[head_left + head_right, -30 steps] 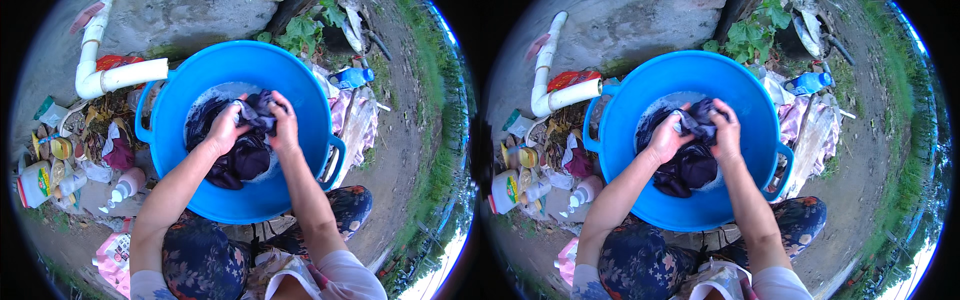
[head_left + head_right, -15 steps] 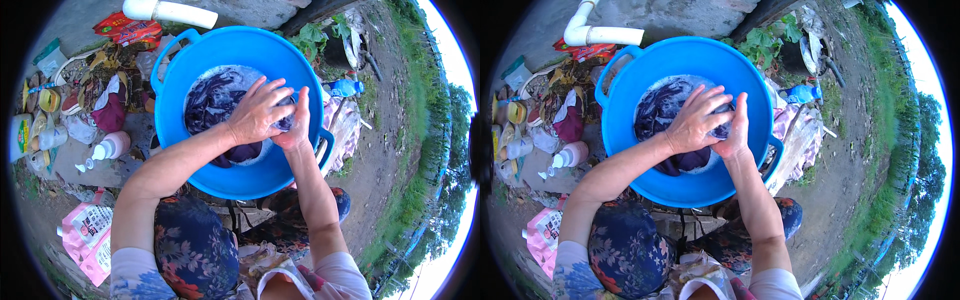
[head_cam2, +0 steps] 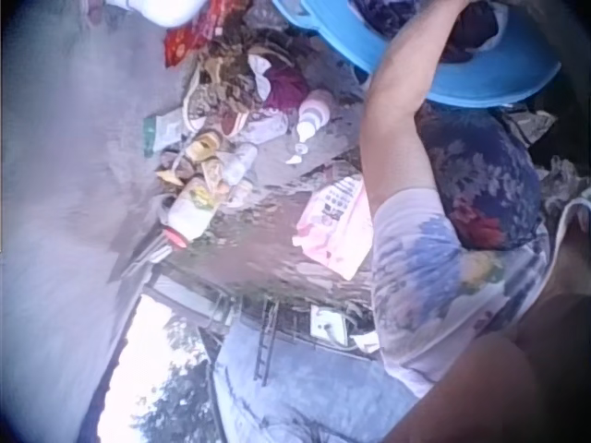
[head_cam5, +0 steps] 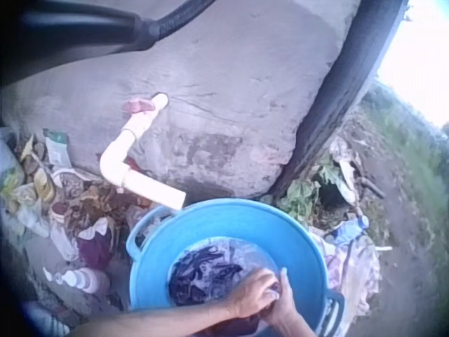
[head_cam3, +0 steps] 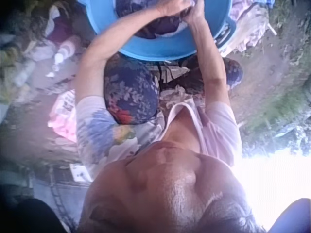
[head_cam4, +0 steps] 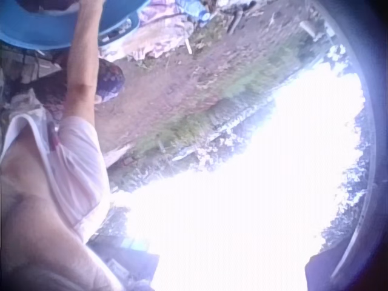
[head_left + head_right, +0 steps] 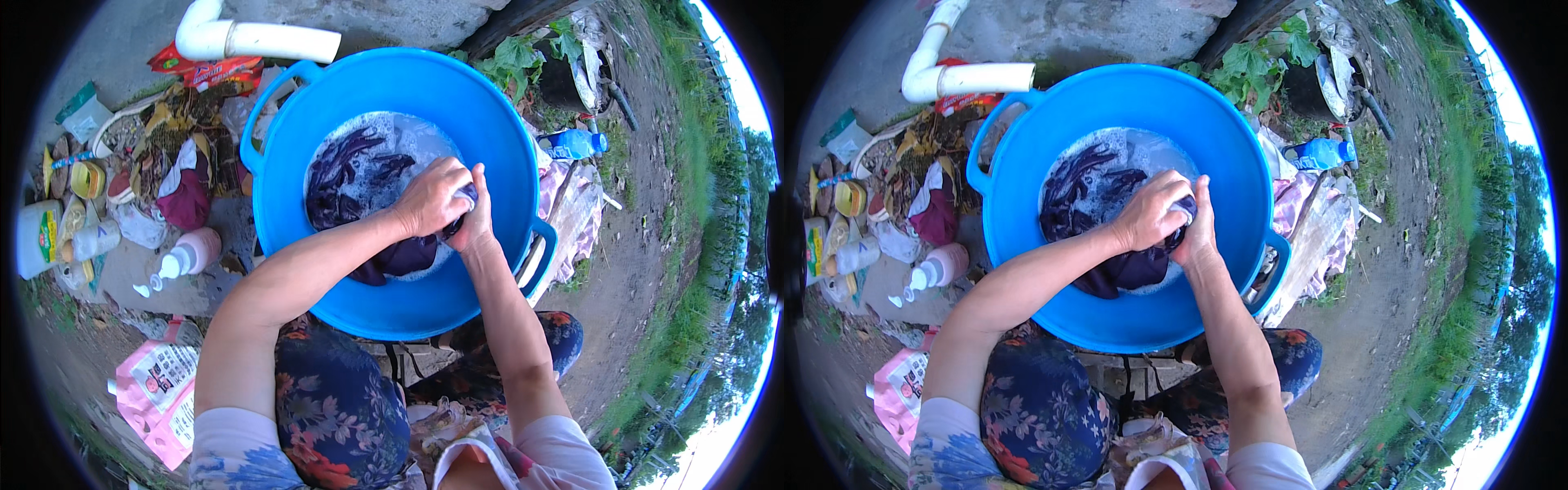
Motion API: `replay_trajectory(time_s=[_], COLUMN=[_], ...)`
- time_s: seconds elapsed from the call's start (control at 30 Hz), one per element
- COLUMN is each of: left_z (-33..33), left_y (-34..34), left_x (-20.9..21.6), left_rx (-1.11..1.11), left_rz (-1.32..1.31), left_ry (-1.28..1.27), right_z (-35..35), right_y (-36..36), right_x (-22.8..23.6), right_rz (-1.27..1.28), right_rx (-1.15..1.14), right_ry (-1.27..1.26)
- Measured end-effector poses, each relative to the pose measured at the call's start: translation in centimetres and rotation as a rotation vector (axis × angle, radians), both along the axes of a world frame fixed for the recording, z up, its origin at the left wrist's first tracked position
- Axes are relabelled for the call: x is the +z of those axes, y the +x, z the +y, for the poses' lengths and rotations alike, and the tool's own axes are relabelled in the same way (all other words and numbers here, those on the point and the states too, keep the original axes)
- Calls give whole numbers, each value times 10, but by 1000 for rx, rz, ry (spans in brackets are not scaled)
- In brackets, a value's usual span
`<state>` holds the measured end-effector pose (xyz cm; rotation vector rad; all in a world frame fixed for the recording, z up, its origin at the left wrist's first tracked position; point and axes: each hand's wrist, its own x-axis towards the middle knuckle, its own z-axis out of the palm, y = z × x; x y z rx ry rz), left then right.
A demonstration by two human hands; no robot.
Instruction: The person hand-washes a dark garment in a blue basin filled with soapy water. They repeatedly submerge, agitate, and wring the fabric, then lift and inspect it before continuing to wash.
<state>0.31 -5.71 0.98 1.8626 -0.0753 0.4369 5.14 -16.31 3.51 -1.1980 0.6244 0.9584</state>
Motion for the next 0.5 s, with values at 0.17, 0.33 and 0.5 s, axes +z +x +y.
replay_trajectory(time_s=[0.17,0.33,0.5], left_z=[47,77,42], left_y=[24,10,-11], left_x=[-39,-71,-58], left_rx=[-4,30,-233], left_rz=[125,382,967], left_ry=[245,865,720], right_z=[-7,8,-8], right_y=[26,39,6], right_x=[-34,-70,-120], right_rz=[-424,-1241,-1237], right_rx=[257,502,979], right_ry=[-274,-767,-1140])
